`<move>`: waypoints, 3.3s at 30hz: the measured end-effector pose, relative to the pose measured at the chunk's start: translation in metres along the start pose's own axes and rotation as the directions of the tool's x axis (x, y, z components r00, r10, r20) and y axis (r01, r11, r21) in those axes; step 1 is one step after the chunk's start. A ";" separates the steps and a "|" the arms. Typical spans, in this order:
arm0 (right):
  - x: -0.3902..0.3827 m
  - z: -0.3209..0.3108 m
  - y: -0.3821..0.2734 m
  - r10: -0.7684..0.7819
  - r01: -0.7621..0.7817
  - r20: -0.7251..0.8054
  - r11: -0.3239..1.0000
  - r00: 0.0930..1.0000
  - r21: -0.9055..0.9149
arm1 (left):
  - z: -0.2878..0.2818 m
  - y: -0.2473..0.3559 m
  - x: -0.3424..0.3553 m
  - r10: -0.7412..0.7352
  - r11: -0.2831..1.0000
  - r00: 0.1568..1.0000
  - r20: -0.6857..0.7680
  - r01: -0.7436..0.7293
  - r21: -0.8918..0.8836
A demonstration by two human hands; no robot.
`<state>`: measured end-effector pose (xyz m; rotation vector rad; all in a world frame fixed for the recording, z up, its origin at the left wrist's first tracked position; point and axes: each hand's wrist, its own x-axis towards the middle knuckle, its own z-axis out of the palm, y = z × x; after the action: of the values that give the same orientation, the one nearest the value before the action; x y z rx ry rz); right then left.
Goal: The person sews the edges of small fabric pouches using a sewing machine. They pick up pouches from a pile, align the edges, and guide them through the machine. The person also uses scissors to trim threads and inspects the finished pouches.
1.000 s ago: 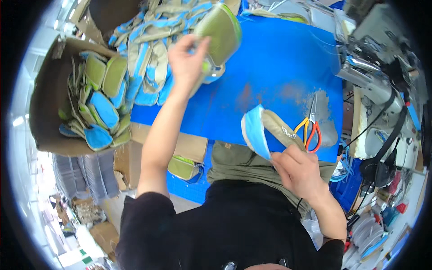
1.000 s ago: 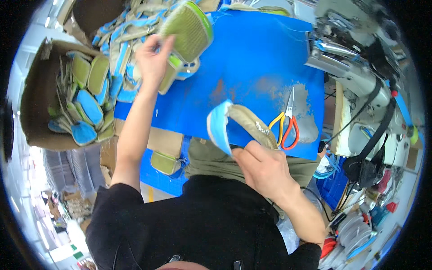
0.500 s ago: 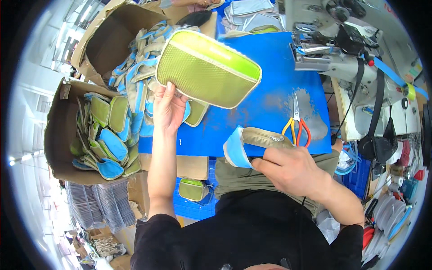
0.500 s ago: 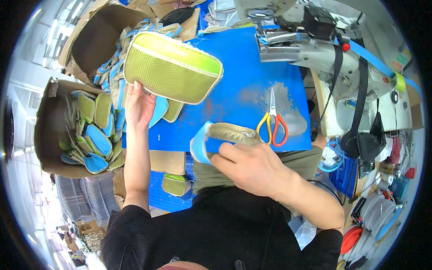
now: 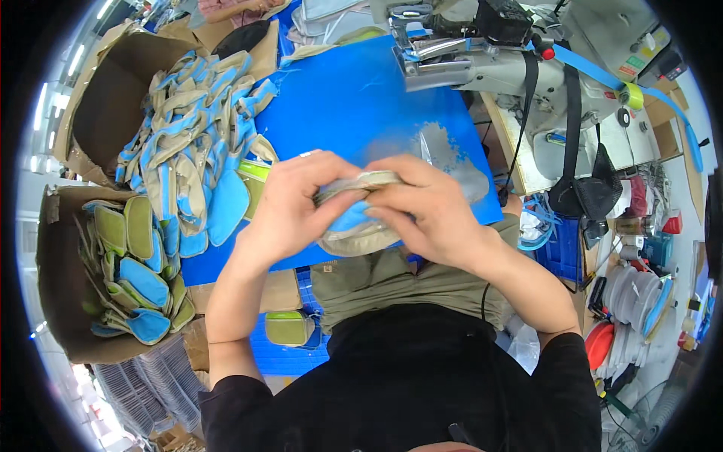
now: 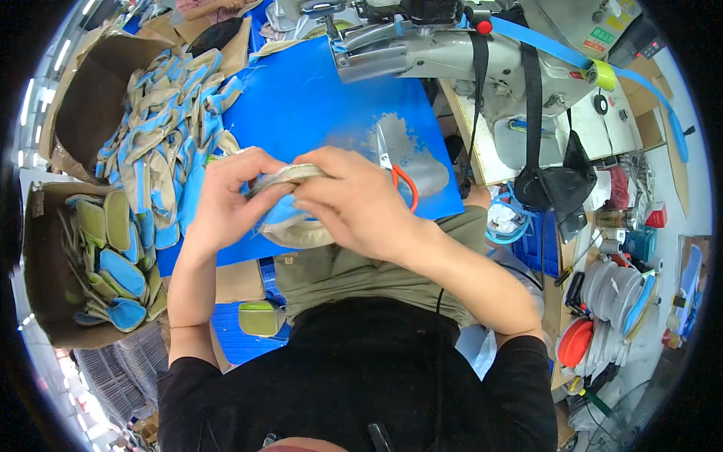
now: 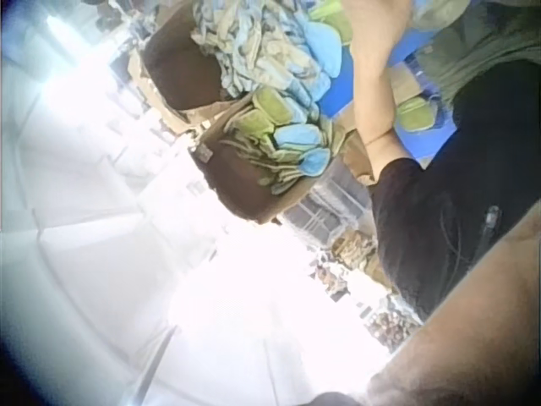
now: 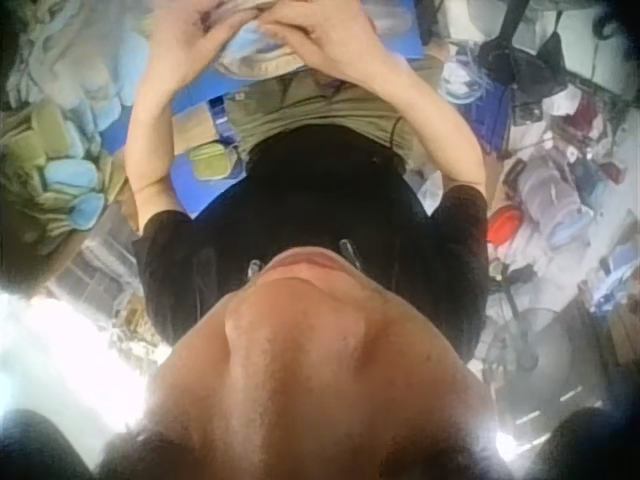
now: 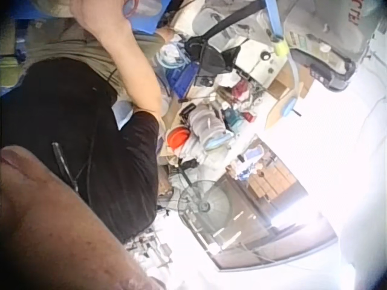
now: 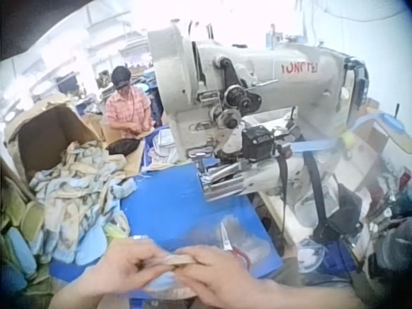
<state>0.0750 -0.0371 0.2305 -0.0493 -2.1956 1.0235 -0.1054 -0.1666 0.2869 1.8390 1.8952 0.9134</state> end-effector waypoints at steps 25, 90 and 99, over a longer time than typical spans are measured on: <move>0.013 -0.019 0.010 -0.009 0.005 -0.016 0.977 1.000 -0.214 | 0.021 -0.026 -0.002 -0.105 0.945 0.964 -0.243 0.021 -0.325; 0.002 -0.026 0.014 0.231 -0.207 -0.190 0.968 0.954 0.140 | 0.005 0.002 0.015 -0.136 0.956 0.960 -0.247 0.062 -0.287; 0.013 -0.045 0.001 0.370 -0.350 -0.062 0.913 0.927 0.208 | -0.023 0.010 0.044 -0.090 0.980 0.994 -0.063 0.077 -0.185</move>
<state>0.0925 -0.0028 0.2575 -0.4229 -2.0265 1.4032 -0.1165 -0.1283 0.3185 1.6286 1.8473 1.0969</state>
